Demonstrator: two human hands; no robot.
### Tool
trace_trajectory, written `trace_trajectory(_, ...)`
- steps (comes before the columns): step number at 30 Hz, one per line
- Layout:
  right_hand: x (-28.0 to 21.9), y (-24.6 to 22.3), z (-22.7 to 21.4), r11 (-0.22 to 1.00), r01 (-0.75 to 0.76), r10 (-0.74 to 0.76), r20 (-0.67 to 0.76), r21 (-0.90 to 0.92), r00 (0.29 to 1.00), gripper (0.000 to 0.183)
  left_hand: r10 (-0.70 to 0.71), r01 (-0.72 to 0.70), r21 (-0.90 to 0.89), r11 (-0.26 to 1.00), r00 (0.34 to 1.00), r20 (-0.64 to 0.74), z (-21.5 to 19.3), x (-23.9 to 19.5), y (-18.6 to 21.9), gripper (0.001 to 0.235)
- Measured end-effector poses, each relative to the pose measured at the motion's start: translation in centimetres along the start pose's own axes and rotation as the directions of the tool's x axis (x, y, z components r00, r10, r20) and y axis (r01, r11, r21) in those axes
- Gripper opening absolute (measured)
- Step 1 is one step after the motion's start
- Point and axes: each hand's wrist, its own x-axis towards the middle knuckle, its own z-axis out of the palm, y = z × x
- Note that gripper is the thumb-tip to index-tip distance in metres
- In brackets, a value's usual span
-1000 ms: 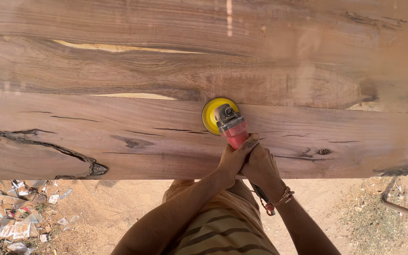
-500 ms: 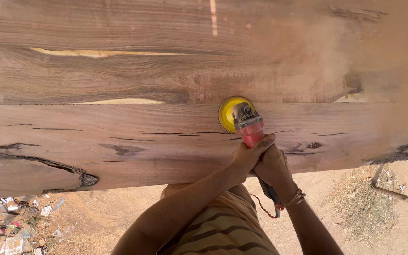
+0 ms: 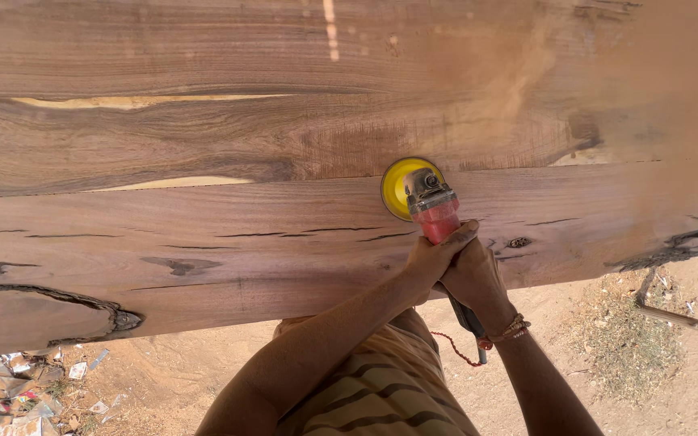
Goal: The person uses a handheld electric sander to smooth the surface of a large wooden plank. They move the sander back and forth across the wood, generating sawdust, and briefly adjust the power cord before continuing the sanding process.
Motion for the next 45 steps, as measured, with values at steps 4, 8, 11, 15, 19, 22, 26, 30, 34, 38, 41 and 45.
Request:
trace_trajectory(4, 0.3, 1.1, -0.9, 1.000, 0.017, -0.018, -0.028, -0.009, 0.999, 0.044, -0.022, 0.022, 0.007, 1.000, 1.000, 0.012, 1.2, 1.0, -0.1, 0.083)
trace_trajectory(8, 0.5, 2.2, -1.7, 0.999, 0.032, -0.032, -0.031, -0.001, 0.999, 0.048, -0.020, 0.020, 0.016, 1.000, 1.000, 0.015, 2.3, 1.9, -0.5, 0.084)
trace_trajectory(11, 0.7, 2.9, -2.3, 0.998, -0.043, 0.042, 0.021, 0.049, 0.999, 0.039, -0.014, 0.014, 0.017, 1.000, 0.999, 0.031, 3.0, 2.6, -0.8, 0.084)
trace_trajectory(15, 1.1, 4.4, -2.8, 1.000, -0.006, 0.006, -0.016, 0.026, 1.000, 0.039, -0.006, 0.007, -0.010, 1.000, 0.998, 0.069, 4.1, 3.6, -1.1, 0.081)
trace_trajectory(19, 1.4, 6.4, -3.2, 1.000, 0.007, -0.007, -0.053, 0.006, 0.999, 0.041, 0.008, -0.007, -0.014, 1.000, 0.997, 0.076, 5.6, 4.4, -1.2, 0.077)
trace_trajectory(22, 1.7, 8.0, -3.5, 0.998, 0.058, -0.058, -0.092, 0.000, 0.994, 0.045, -0.033, 0.034, -0.012, 0.999, 0.996, 0.081, 6.6, 5.0, -1.4, 0.075)
trace_trajectory(26, 2.0, 9.7, -4.3, 0.997, 0.072, -0.071, -0.109, 0.011, 0.992, 0.040, 0.018, -0.014, -0.047, 0.999, 0.995, 0.093, 8.0, 6.2, -2.1, 0.074)
trace_trajectory(30, 2.6, 10.9, -5.7, 0.998, 0.020, -0.013, -0.102, 0.067, 0.995, 0.045, 0.010, -0.010, -0.010, 1.000, 0.998, 0.059, 9.8, 7.7, -2.4, 0.071)
trace_trajectory(34, 3.2, 12.6, -7.2, 0.995, 0.047, -0.037, -0.124, 0.083, 0.992, 0.051, -0.016, 0.014, 0.041, 0.999, 0.999, 0.051, 11.7, 9.5, -3.0, 0.074)
trace_trajectory(38, 4.0, 15.9, -8.5, 0.993, -0.068, 0.077, -0.099, 0.096, 0.992, 0.030, -0.010, -0.001, 0.159, 0.987, 0.998, 0.065, 14.0, 12.5, -3.9, 0.085)
trace_trajectory(41, 4.8, 19.4, -9.0, 0.946, -0.173, 0.183, -0.009, 0.273, 0.983, 0.022, -0.050, 0.022, 0.260, 0.965, 0.994, 0.102, 16.0, 14.9, -4.1, 0.089)
trace_trajectory(45, 6.1, 21.2, -7.5, 0.873, -0.162, 0.211, -0.055, 0.461, 0.976, 0.022, -0.153, 0.088, 0.397, 0.914, 0.979, 0.135, 17.0, 15.3, -3.4, 0.087)
